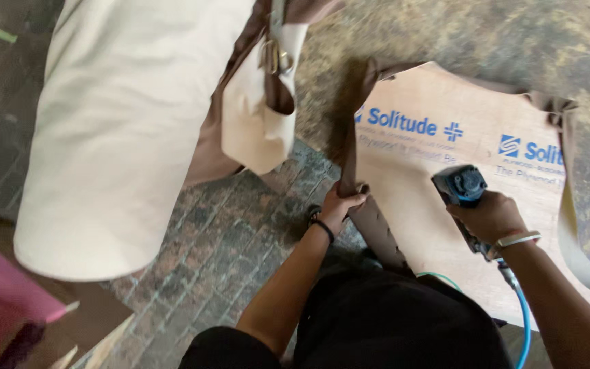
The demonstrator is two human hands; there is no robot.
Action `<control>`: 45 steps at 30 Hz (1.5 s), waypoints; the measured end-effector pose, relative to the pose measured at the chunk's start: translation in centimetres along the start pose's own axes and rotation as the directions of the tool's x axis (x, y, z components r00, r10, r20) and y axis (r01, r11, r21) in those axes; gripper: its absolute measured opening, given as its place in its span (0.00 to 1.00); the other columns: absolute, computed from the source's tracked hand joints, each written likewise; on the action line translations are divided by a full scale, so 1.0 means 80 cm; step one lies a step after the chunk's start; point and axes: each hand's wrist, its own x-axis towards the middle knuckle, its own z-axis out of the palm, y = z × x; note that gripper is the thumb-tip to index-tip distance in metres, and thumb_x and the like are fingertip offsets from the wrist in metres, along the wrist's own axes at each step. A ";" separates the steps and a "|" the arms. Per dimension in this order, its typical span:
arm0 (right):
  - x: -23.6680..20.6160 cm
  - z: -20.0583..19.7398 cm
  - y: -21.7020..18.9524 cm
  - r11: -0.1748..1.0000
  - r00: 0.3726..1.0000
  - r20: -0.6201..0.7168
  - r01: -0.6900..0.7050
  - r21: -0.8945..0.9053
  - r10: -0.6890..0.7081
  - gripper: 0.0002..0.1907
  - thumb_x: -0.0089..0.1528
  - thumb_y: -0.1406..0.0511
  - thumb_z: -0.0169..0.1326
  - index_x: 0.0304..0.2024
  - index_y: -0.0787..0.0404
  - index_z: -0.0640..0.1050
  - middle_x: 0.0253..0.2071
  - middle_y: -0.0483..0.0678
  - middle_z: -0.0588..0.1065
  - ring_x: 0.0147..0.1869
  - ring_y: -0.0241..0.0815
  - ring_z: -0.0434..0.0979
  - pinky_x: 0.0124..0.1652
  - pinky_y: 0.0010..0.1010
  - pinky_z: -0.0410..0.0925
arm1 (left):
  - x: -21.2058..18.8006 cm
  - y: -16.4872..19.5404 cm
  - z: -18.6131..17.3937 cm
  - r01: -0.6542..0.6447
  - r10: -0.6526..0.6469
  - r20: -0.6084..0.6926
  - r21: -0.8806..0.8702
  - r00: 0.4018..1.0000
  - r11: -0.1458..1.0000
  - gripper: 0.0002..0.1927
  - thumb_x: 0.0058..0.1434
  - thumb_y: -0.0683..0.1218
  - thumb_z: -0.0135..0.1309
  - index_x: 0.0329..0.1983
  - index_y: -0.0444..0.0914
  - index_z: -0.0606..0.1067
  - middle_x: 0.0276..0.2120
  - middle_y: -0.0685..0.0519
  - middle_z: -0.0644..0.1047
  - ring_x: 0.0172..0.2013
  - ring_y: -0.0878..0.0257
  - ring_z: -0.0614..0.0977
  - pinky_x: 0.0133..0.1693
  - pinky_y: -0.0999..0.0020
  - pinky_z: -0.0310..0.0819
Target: The person carries a fabric-covered foam panel to a workbench, stretches brown fabric over the plywood back, and uses a pneumatic nail gun to staple the fabric edge to the board. They trim excess fabric with scissors and continue stapling around the panel, lifting it to staple the remaining side.
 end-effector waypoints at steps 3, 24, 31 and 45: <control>-0.025 0.017 0.039 0.991 0.995 -0.038 -0.083 0.108 0.088 0.28 0.53 0.46 0.64 0.37 0.63 0.87 0.32 0.61 0.83 0.39 0.59 0.86 0.44 0.45 0.76 | -0.001 0.006 0.008 -0.004 0.011 -0.074 0.094 0.997 0.996 0.40 0.53 0.45 0.68 0.67 0.35 0.65 0.58 0.45 0.75 0.58 0.51 0.78 0.56 0.55 0.72; -0.141 0.086 0.110 0.904 0.947 -0.088 -0.264 0.335 0.309 0.24 0.55 0.48 0.62 0.47 0.53 0.82 0.39 0.58 0.82 0.45 0.59 0.83 0.49 0.45 0.74 | 0.004 0.011 0.004 0.094 -0.089 -0.033 0.200 0.995 0.975 0.13 0.57 0.50 0.65 0.40 0.38 0.81 0.35 0.51 0.80 0.38 0.57 0.80 0.40 0.60 0.73; -0.169 0.059 0.105 0.869 0.959 -0.146 -0.149 0.473 0.244 0.24 0.52 0.52 0.63 0.49 0.50 0.81 0.37 0.58 0.81 0.42 0.60 0.81 0.45 0.48 0.73 | 0.022 0.043 0.034 -0.029 0.120 -0.210 0.393 0.970 0.919 0.22 0.53 0.47 0.70 0.48 0.32 0.79 0.45 0.49 0.82 0.45 0.57 0.80 0.44 0.63 0.75; -0.282 0.116 0.219 0.452 0.864 0.042 -0.304 0.838 0.502 0.19 0.54 0.58 0.65 0.44 0.61 0.81 0.32 0.53 0.82 0.36 0.47 0.83 0.41 0.39 0.74 | 0.097 0.081 0.144 -0.768 0.720 0.357 0.516 0.595 0.380 0.20 0.59 0.32 0.54 0.54 0.37 0.70 0.48 0.53 0.75 0.47 0.63 0.78 0.51 0.64 0.76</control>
